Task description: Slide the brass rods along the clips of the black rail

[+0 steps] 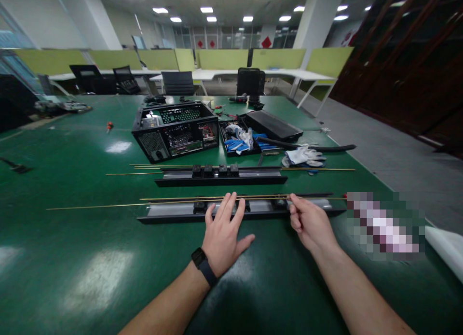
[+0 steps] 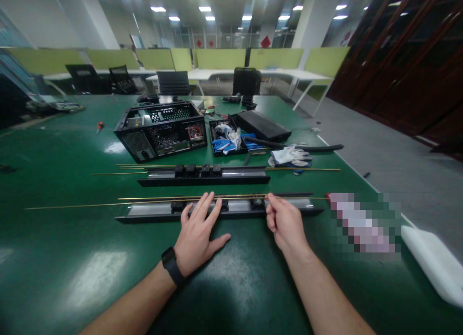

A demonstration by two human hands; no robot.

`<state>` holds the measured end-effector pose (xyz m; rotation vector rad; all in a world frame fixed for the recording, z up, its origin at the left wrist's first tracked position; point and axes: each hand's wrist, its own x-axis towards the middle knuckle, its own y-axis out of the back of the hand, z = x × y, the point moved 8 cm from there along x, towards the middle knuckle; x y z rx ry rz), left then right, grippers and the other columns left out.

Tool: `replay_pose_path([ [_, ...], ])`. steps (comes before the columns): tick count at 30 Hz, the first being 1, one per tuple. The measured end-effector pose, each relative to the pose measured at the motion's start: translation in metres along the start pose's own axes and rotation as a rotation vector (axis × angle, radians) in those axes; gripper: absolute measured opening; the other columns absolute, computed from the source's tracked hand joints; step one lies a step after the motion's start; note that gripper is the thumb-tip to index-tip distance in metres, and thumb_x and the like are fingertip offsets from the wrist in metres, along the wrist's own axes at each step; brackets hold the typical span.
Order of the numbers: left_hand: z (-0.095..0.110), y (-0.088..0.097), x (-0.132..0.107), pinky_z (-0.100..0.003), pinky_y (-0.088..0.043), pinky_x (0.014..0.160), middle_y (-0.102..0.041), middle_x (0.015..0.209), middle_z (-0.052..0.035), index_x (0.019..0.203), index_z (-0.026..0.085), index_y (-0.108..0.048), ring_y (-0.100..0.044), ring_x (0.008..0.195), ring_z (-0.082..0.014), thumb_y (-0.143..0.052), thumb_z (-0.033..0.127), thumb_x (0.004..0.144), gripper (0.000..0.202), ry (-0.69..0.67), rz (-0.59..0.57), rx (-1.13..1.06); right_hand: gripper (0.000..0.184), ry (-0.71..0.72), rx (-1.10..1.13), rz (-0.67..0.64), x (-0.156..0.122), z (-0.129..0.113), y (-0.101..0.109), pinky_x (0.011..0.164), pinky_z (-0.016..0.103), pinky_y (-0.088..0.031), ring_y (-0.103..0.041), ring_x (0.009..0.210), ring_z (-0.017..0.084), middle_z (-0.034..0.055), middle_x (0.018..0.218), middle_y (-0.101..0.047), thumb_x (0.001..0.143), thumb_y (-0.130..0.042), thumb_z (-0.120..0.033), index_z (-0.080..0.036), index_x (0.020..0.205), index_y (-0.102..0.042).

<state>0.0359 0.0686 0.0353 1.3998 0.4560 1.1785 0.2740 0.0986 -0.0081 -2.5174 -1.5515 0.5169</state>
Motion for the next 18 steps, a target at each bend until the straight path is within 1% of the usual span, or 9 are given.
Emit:
replay_pose_path([
  [4,0.0008,-0.0002,-0.0005,-0.056,-0.022,0.115,-0.028,0.162,-0.0141,0.152,0.021,-0.035,-0.026,0.149,-0.0318,-0.068,0.045,0.085,0.079,-0.001,0.000,-0.004,0.039,0.020,-0.048,-0.033,-0.0004,0.0005,-0.0026,0.024,0.016,-0.019,-0.038,0.028,0.003,-0.0006,0.059,-0.059,0.067,-0.087,-0.043,-0.015,0.069,-0.060],
  [8,0.0012,-0.0002,-0.0006,-0.056,-0.023,0.115,-0.027,0.162,-0.0139,0.152,0.021,-0.035,-0.025,0.149,-0.0320,-0.067,0.047,0.085,0.079,0.004,0.001,0.000,0.040,0.019,-0.099,-0.055,-0.0013,0.0005,-0.0060,0.024,0.015,-0.018,-0.037,0.028,0.003,-0.0010,0.058,-0.058,0.067,-0.087,-0.043,-0.014,0.066,-0.060],
  [13,0.0015,-0.0002,-0.0004,-0.055,-0.024,0.116,-0.029,0.162,-0.0139,0.152,0.021,-0.035,-0.026,0.149,-0.0313,-0.066,0.047,0.086,0.078,-0.006,0.008,0.004,0.041,0.007,-0.064,-0.043,-0.0006,0.0006,-0.0050,0.024,0.016,-0.019,-0.036,0.028,0.003,-0.0015,0.054,-0.056,0.066,-0.088,-0.042,-0.015,0.063,-0.057],
  [18,0.0013,0.0009,0.0000,-0.055,-0.023,0.116,-0.029,0.162,-0.0139,0.152,0.021,-0.035,-0.027,0.149,-0.0315,-0.067,0.047,0.085,0.079,-0.010,0.007,0.005,0.037,-0.001,-0.020,-0.028,0.0014,0.0014,-0.0012,0.024,0.016,-0.021,-0.038,0.029,0.004,-0.0016,0.055,-0.056,0.068,-0.086,-0.040,-0.015,0.067,-0.059],
])
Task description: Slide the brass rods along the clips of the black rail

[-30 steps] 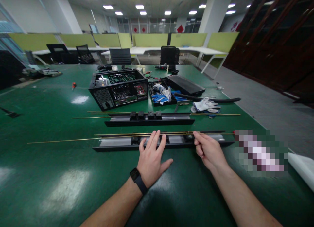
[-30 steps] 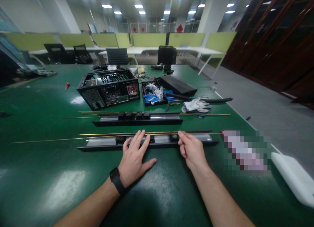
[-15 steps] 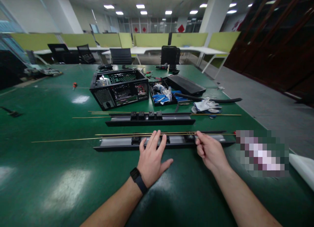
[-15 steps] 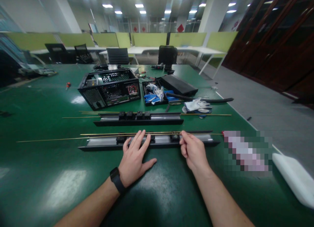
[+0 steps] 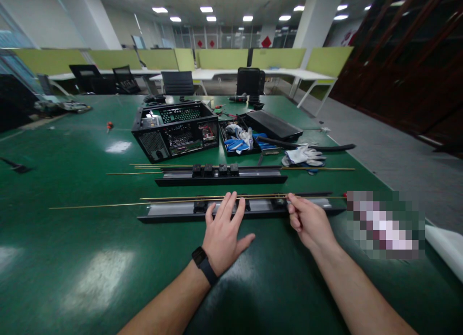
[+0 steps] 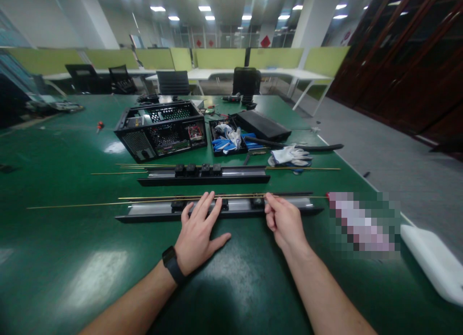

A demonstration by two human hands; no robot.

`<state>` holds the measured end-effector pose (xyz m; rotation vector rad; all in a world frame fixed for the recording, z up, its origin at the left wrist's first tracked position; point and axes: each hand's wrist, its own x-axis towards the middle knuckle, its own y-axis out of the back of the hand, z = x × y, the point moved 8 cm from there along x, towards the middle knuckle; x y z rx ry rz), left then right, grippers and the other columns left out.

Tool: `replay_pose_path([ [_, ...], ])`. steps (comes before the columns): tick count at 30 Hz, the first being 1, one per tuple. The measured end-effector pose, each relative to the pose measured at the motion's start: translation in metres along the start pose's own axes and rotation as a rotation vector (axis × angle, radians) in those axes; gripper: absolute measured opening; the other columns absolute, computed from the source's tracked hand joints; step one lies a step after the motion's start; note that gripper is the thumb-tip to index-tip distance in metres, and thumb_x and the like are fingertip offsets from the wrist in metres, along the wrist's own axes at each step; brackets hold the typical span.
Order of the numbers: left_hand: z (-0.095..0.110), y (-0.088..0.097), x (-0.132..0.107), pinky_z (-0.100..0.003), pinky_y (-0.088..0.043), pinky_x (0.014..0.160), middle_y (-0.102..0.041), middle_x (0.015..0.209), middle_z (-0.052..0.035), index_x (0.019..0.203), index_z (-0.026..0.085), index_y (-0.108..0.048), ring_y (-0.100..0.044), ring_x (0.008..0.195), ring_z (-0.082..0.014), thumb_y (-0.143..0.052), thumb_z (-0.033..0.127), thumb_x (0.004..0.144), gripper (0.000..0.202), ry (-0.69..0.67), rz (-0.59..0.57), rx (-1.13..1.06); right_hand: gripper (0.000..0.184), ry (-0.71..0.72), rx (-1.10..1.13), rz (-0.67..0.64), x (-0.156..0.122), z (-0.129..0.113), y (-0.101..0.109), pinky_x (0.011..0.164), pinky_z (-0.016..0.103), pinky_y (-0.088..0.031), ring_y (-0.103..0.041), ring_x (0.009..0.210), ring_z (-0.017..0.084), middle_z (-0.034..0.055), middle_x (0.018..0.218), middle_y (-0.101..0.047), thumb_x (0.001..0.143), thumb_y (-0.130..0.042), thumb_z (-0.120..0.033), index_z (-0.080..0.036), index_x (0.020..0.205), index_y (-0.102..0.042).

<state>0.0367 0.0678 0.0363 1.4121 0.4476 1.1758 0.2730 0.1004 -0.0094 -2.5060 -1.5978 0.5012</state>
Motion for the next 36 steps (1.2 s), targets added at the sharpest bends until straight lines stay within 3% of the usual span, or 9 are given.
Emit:
replay_pose_path([
  [10,-0.0002,-0.0012,-0.0002,-0.056,-0.024,0.115,-0.029,0.162,-0.0143,0.152,0.021,-0.036,-0.026,0.149,-0.0316,-0.068,0.046,0.084,0.079,0.008,0.000,-0.004,0.038,0.023,-0.050,-0.021,-0.0023,-0.0016,-0.0029,0.024,0.015,-0.019,-0.038,0.028,0.003,-0.0011,0.059,-0.059,0.068,-0.086,-0.044,-0.014,0.070,-0.062],
  [19,0.0000,0.0000,0.0002,-0.055,-0.023,0.116,-0.029,0.162,-0.0139,0.152,0.021,-0.035,-0.027,0.149,-0.0315,-0.066,0.047,0.086,0.078,0.001,-0.003,-0.003,0.040,0.009,-0.029,-0.009,-0.0019,-0.0004,-0.0032,0.024,0.016,-0.020,-0.037,0.028,0.004,-0.0019,0.053,-0.054,0.068,-0.087,-0.042,-0.015,0.061,-0.058],
  [26,-0.0015,-0.0003,-0.0004,-0.055,-0.022,0.116,-0.028,0.162,-0.0129,0.152,0.022,-0.035,-0.027,0.149,-0.0311,-0.067,0.047,0.085,0.079,0.010,-0.004,0.000,0.035,0.016,0.020,0.021,-0.0005,-0.0010,0.0015,0.023,0.015,-0.021,-0.038,0.029,0.004,-0.0027,0.056,-0.055,0.068,-0.087,-0.039,-0.015,0.070,-0.062],
  [36,-0.0016,-0.0023,-0.0003,-0.055,-0.022,0.116,-0.027,0.163,-0.0129,0.152,0.021,-0.035,-0.024,0.150,-0.0310,-0.067,0.048,0.085,0.079,0.017,-0.008,-0.003,0.038,0.027,-0.089,-0.024,-0.0005,0.0011,-0.0014,0.025,0.015,-0.017,-0.037,0.028,0.003,-0.0020,0.056,-0.056,0.070,-0.086,-0.042,-0.013,0.066,-0.062],
])
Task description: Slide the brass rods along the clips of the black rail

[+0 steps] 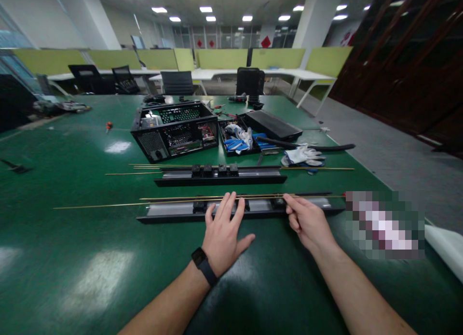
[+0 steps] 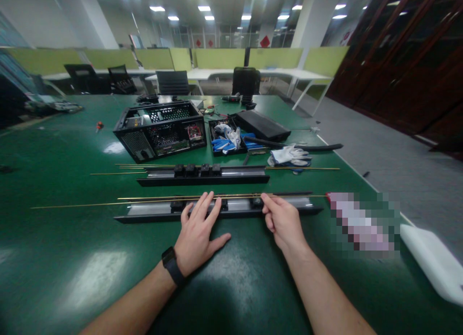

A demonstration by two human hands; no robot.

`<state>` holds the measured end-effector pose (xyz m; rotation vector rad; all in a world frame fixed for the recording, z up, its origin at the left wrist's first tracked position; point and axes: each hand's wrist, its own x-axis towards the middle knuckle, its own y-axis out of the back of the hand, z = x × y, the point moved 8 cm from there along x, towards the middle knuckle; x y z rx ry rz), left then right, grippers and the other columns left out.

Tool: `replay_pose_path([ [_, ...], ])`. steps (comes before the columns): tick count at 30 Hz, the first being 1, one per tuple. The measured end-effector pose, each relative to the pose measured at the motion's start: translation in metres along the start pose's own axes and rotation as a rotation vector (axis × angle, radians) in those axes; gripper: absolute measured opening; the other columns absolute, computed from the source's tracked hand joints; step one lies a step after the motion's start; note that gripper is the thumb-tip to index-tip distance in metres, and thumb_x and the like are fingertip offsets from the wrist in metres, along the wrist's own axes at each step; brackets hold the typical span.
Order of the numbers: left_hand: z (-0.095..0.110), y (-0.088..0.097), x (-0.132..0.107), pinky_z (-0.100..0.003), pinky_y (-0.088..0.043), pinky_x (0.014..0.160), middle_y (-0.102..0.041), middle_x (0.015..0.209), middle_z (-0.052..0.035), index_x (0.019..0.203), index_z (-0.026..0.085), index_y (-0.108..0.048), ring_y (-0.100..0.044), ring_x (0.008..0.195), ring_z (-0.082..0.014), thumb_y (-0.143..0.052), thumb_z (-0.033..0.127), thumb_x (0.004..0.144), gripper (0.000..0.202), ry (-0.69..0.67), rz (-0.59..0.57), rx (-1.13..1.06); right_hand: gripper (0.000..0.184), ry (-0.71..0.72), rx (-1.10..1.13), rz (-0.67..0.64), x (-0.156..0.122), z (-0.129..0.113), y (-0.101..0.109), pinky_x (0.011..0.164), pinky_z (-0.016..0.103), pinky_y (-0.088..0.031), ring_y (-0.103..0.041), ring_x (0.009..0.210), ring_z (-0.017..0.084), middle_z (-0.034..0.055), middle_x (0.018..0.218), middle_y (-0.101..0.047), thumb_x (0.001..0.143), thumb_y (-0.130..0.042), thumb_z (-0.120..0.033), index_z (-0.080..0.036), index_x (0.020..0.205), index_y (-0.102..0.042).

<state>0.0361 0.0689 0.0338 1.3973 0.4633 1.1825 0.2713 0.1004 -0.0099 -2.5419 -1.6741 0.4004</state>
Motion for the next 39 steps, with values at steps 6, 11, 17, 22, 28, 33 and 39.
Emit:
replay_pose_path([
  [6,0.0009,0.0000,0.0002,-0.055,-0.023,0.116,-0.028,0.162,-0.0125,0.152,0.021,-0.034,-0.026,0.149,-0.0306,-0.065,0.049,0.086,0.078,-0.009,-0.001,0.009,0.038,-0.011,0.052,-0.001,0.0031,0.0022,0.0012,0.025,0.016,-0.019,-0.036,0.028,0.003,-0.0021,0.054,-0.054,0.072,-0.085,-0.040,-0.014,0.062,-0.059],
  [11,0.0007,0.0004,0.0001,-0.055,-0.022,0.116,-0.027,0.163,-0.0122,0.152,0.021,-0.035,-0.026,0.149,-0.0303,-0.065,0.049,0.086,0.077,-0.010,-0.005,0.008,0.034,-0.028,0.116,0.038,0.0020,0.0010,0.0032,0.024,0.016,-0.021,-0.038,0.029,0.004,-0.0020,0.055,-0.055,0.069,-0.086,-0.037,-0.015,0.066,-0.061],
  [17,0.0000,0.0001,-0.0007,-0.056,-0.023,0.116,-0.028,0.162,-0.0125,0.152,0.021,-0.035,-0.025,0.149,-0.0308,-0.067,0.048,0.085,0.078,-0.006,-0.001,0.002,0.036,-0.009,0.081,0.024,0.0002,-0.0005,0.0025,0.024,0.015,-0.020,-0.039,0.028,0.004,-0.0009,0.059,-0.059,0.070,-0.086,-0.040,-0.014,0.069,-0.062],
  [22,0.0006,-0.0012,-0.0006,-0.055,-0.023,0.116,-0.026,0.163,-0.0126,0.152,0.021,-0.035,-0.023,0.150,-0.0307,-0.066,0.049,0.086,0.079,-0.001,0.000,0.001,0.038,0.002,-0.005,0.009,0.0007,0.0010,0.0007,0.024,0.015,-0.017,-0.037,0.027,0.003,-0.0019,0.057,-0.057,0.070,-0.086,-0.042,-0.013,0.067,-0.062],
  [28,0.0011,-0.0004,-0.0002,-0.055,-0.023,0.116,-0.027,0.163,-0.0130,0.152,0.020,-0.035,-0.024,0.150,-0.0309,-0.067,0.048,0.085,0.079,-0.012,0.004,0.000,0.039,-0.011,0.033,0.011,0.0018,0.0025,0.0011,0.025,0.016,-0.018,-0.037,0.028,0.003,-0.0026,0.054,-0.055,0.070,-0.086,-0.041,-0.014,0.062,-0.059],
  [33,0.0014,0.0012,0.0001,-0.055,-0.023,0.116,-0.028,0.162,-0.0137,0.151,0.020,-0.036,-0.026,0.149,-0.0310,-0.067,0.047,0.085,0.078,-0.017,0.005,-0.007,0.038,-0.014,0.090,0.039,0.0004,0.0003,0.0018,0.025,0.016,-0.020,-0.037,0.028,0.004,-0.0021,0.053,-0.054,0.068,-0.087,-0.038,-0.014,0.061,-0.058],
  [39,0.0019,0.0018,-0.0001,-0.055,-0.023,0.116,-0.030,0.161,-0.0141,0.152,0.020,-0.036,-0.027,0.148,-0.0312,-0.068,0.047,0.085,0.079,-0.016,0.008,-0.011,0.037,0.006,0.094,0.048,0.0001,-0.0012,0.0022,0.024,0.016,-0.020,-0.038,0.028,0.003,-0.0019,0.056,-0.057,0.067,-0.087,-0.040,-0.014,0.066,-0.060],
])
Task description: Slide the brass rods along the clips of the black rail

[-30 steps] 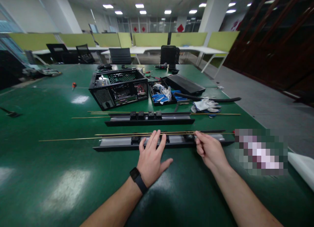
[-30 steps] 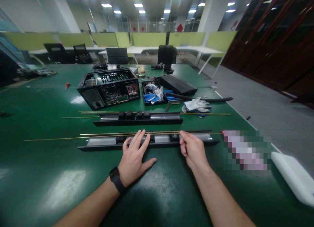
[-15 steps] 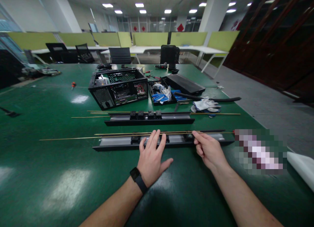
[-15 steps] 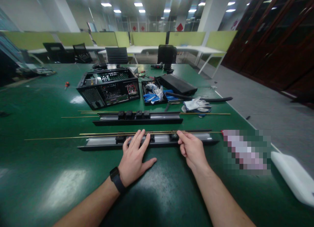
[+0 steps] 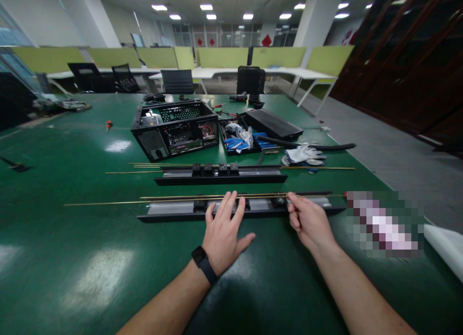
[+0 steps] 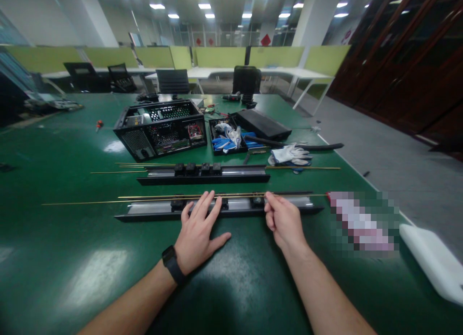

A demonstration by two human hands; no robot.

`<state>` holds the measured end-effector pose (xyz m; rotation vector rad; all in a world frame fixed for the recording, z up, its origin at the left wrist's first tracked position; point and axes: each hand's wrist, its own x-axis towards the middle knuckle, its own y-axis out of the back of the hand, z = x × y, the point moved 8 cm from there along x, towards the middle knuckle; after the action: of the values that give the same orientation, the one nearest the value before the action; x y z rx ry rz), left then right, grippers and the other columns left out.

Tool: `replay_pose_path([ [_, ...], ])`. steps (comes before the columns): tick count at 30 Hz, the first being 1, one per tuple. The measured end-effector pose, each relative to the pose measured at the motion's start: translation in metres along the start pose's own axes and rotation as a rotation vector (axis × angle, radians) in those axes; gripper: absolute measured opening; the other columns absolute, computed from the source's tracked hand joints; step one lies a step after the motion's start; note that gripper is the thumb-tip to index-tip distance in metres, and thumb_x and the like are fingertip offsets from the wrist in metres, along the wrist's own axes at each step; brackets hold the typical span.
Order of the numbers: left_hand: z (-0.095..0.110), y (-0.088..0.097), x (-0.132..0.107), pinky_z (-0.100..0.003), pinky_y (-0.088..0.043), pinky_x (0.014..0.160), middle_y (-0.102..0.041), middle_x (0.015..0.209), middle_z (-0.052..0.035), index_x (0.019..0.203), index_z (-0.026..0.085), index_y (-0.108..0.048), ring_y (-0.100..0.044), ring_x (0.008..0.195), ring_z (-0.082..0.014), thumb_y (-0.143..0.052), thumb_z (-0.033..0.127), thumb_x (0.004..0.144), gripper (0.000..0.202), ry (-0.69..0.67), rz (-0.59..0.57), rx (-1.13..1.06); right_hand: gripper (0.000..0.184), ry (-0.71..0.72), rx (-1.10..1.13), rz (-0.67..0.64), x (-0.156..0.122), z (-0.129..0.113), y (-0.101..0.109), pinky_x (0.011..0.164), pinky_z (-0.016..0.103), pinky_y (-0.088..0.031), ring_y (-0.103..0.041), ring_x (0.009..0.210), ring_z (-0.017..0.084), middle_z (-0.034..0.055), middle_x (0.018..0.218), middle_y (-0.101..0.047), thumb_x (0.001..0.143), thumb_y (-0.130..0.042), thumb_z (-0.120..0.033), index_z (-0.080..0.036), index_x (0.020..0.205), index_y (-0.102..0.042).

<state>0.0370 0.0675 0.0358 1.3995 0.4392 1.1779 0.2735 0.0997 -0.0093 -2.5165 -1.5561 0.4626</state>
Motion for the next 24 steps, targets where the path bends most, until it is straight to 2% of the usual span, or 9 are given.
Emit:
replay_pose_path([
  [9,0.0000,-0.0006,0.0003,-0.056,-0.024,0.115,-0.028,0.162,-0.0151,0.152,0.021,-0.035,-0.026,0.149,-0.0323,-0.067,0.046,0.085,0.079,0.011,-0.004,0.001,0.040,-0.005,-0.079,-0.032,-0.0009,0.0014,-0.0019,0.024,0.015,-0.018,-0.037,0.027,0.002,-0.0021,0.057,-0.057,0.067,-0.088,-0.044,-0.014,0.065,-0.061],
  [16,0.0005,0.0018,0.0003,-0.056,-0.025,0.115,-0.032,0.160,-0.0158,0.152,0.020,-0.036,-0.030,0.147,-0.0332,-0.068,0.045,0.084,0.079,-0.008,0.006,0.012,0.038,-0.021,-0.031,-0.002,-0.0028,0.0001,-0.0014,0.025,0.016,-0.020,-0.038,0.029,0.004,-0.0018,0.054,-0.054,0.068,-0.087,-0.039,-0.015,0.061,-0.059],
  [24,-0.0005,-0.0004,-0.0002,-0.055,-0.022,0.116,-0.028,0.162,-0.0135,0.152,0.021,-0.035,-0.026,0.149,-0.0305,-0.068,0.047,0.085,0.079,0.008,-0.012,0.007,0.038,-0.007,0.003,-0.003,-0.0013,0.0006,-0.0013,0.024,0.016,-0.020,-0.038,0.028,0.004,-0.0019,0.058,-0.057,0.069,-0.086,-0.041,-0.015,0.065,-0.058],
])
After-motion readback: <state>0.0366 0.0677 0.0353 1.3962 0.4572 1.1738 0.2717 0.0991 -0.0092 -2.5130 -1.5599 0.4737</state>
